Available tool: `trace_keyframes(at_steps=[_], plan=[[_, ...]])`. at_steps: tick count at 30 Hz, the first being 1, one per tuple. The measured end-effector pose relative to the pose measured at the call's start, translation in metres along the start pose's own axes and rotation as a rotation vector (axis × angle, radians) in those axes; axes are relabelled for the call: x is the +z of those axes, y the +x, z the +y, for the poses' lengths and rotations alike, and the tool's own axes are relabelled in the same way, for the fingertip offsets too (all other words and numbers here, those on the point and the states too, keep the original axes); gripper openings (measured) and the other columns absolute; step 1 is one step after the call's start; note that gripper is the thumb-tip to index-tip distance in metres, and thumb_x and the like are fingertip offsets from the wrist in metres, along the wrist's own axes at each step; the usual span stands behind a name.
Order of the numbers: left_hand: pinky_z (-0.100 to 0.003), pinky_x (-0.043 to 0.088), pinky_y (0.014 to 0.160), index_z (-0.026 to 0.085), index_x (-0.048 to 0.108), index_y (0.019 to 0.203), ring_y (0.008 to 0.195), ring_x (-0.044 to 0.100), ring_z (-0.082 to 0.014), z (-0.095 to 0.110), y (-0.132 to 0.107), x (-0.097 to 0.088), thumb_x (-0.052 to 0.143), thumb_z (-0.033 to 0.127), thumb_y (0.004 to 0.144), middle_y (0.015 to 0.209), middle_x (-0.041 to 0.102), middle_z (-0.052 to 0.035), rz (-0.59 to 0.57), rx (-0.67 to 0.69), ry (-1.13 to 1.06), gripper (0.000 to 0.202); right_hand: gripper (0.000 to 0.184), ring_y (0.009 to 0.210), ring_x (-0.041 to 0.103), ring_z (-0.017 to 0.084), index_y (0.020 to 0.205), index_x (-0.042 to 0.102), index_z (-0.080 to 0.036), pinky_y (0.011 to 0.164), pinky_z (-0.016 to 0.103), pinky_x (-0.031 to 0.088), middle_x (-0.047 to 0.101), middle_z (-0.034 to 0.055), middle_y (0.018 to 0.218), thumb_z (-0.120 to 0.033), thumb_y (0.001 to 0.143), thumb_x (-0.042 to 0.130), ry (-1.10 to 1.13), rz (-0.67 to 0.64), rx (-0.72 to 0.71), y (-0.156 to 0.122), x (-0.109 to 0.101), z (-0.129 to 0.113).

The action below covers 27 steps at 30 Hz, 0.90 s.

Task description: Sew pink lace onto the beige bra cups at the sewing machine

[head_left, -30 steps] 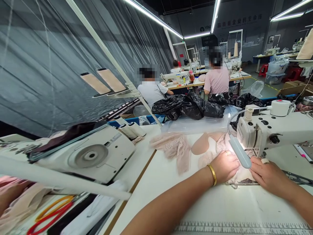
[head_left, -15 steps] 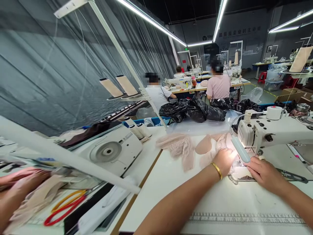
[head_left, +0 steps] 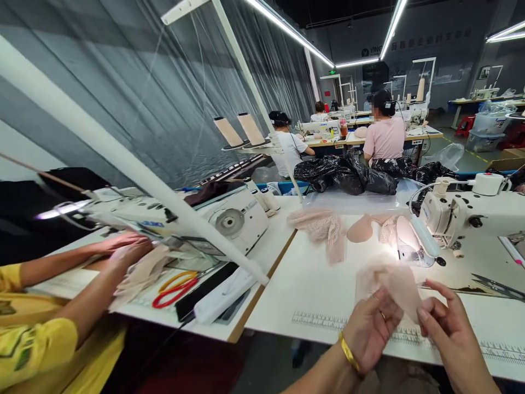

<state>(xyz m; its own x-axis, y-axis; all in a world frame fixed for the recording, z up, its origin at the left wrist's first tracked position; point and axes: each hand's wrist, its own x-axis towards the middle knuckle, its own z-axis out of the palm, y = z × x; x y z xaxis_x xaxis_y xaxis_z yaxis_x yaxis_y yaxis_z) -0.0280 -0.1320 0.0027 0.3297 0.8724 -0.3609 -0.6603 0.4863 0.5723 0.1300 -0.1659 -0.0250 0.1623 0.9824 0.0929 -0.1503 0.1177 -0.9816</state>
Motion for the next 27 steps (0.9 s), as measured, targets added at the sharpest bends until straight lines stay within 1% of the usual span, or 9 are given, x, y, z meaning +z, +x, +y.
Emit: trace_keyframes(at_steps=[2, 5, 8, 11, 16, 18, 21, 24, 27], plan=[[-0.030, 0.056, 0.095, 0.014, 0.075, 0.101, 0.101, 0.072, -0.0220, 0.004, 0.008, 0.004, 0.101, 0.033, 0.063, 0.110, 0.078, -0.0116, 0.057, 0.105, -0.060, 0.049, 0.060, 0.066, 0.060, 0.019, 0.143, 0.050, -0.032, 0.061, 0.028, 0.051, 0.065, -0.0013, 0.081, -0.058, 0.094, 0.072, -0.019, 0.042, 0.029, -0.018, -0.001, 0.004], [-0.032, 0.058, 0.089, 0.013, 0.077, 0.105, 0.096, 0.073, -0.0240, 0.004, 0.010, 0.011, 0.103, 0.029, 0.058, 0.105, 0.079, -0.0112, 0.059, 0.138, -0.034, 0.055, 0.074, 0.079, 0.069, 0.024, 0.150, 0.046, -0.035, 0.074, 0.035, 0.059, 0.071, 0.0010, 0.089, -0.061, 0.088, 0.077, 0.063, 0.045, 0.109, -0.025, -0.002, 0.000], [-0.032, 0.059, 0.084, 0.011, 0.079, 0.106, 0.092, 0.073, -0.0238, 0.000, 0.006, 0.016, 0.102, 0.042, 0.060, 0.107, 0.079, -0.0142, 0.018, 0.055, -0.017, 0.060, 0.087, 0.098, 0.072, 0.026, 0.155, 0.041, -0.038, 0.086, 0.038, 0.060, 0.076, 0.0042, 0.105, -0.059, 0.083, 0.084, 0.166, 0.056, 0.189, -0.014, -0.006, -0.006], [-0.031, 0.059, 0.085, 0.011, 0.080, 0.103, 0.094, 0.073, -0.0232, -0.001, 0.001, 0.017, 0.098, 0.054, 0.063, 0.108, 0.079, -0.0144, -0.006, -0.011, -0.043, 0.061, 0.092, 0.107, 0.072, 0.028, 0.155, 0.043, -0.034, 0.086, 0.035, 0.061, 0.078, 0.0078, 0.112, -0.055, 0.078, 0.090, 0.176, 0.070, 0.209, -0.006, -0.016, 0.002], [-0.036, 0.057, 0.092, 0.010, 0.079, 0.110, 0.102, 0.073, -0.0295, 0.000, -0.004, 0.018, 0.102, 0.037, 0.061, 0.108, 0.079, -0.0161, -0.097, 0.149, 0.066, 0.060, 0.067, 0.115, 0.070, 0.030, 0.141, 0.063, -0.031, 0.089, 0.035, 0.062, 0.074, 0.0104, 0.127, -0.053, 0.082, 0.086, 0.119, -0.013, 0.160, -0.007, -0.029, 0.027], [-0.038, 0.057, 0.092, 0.011, 0.080, 0.110, 0.101, 0.074, -0.0311, 0.000, -0.005, 0.019, 0.102, 0.039, 0.061, 0.107, 0.079, -0.0162, -0.123, 0.147, 0.088, 0.060, 0.057, 0.120, 0.067, 0.030, 0.128, 0.073, -0.029, 0.093, 0.032, 0.060, 0.073, 0.0092, 0.130, -0.055, 0.080, 0.087, 0.078, 0.043, 0.113, -0.006, -0.027, 0.027], [-0.034, 0.057, 0.089, 0.011, 0.080, 0.110, 0.099, 0.074, -0.0285, -0.003, -0.003, 0.018, 0.099, 0.045, 0.066, 0.107, 0.079, -0.0156, -0.153, 0.134, 0.083, 0.058, 0.047, 0.113, 0.068, 0.025, 0.116, 0.079, -0.030, 0.089, 0.026, 0.061, 0.075, 0.0058, 0.125, -0.056, 0.077, 0.088, 0.123, 0.189, 0.092, -0.001, -0.022, 0.019], [-0.026, 0.056, 0.079, 0.009, 0.080, 0.106, 0.091, 0.073, -0.0214, -0.005, 0.001, 0.013, 0.097, 0.045, 0.070, 0.102, 0.079, -0.0143, -0.091, 0.112, 0.048, 0.053, 0.046, 0.112, 0.069, 0.025, 0.114, 0.079, -0.032, 0.084, 0.026, 0.062, 0.075, 0.0045, 0.125, -0.056, 0.077, 0.088, 0.212, 0.281, 0.114, 0.003, -0.018, 0.011], [-0.022, 0.055, 0.076, 0.010, 0.080, 0.100, 0.084, 0.072, -0.0166, -0.006, 0.003, 0.010, 0.099, 0.041, 0.069, 0.098, 0.079, -0.0114, -0.030, 0.063, -0.023, 0.048, 0.048, 0.121, 0.066, 0.026, 0.117, 0.078, -0.033, 0.088, 0.025, 0.061, 0.074, 0.0039, 0.129, -0.056, 0.076, 0.089, 0.224, 0.290, 0.122, 0.001, -0.018, 0.013]])
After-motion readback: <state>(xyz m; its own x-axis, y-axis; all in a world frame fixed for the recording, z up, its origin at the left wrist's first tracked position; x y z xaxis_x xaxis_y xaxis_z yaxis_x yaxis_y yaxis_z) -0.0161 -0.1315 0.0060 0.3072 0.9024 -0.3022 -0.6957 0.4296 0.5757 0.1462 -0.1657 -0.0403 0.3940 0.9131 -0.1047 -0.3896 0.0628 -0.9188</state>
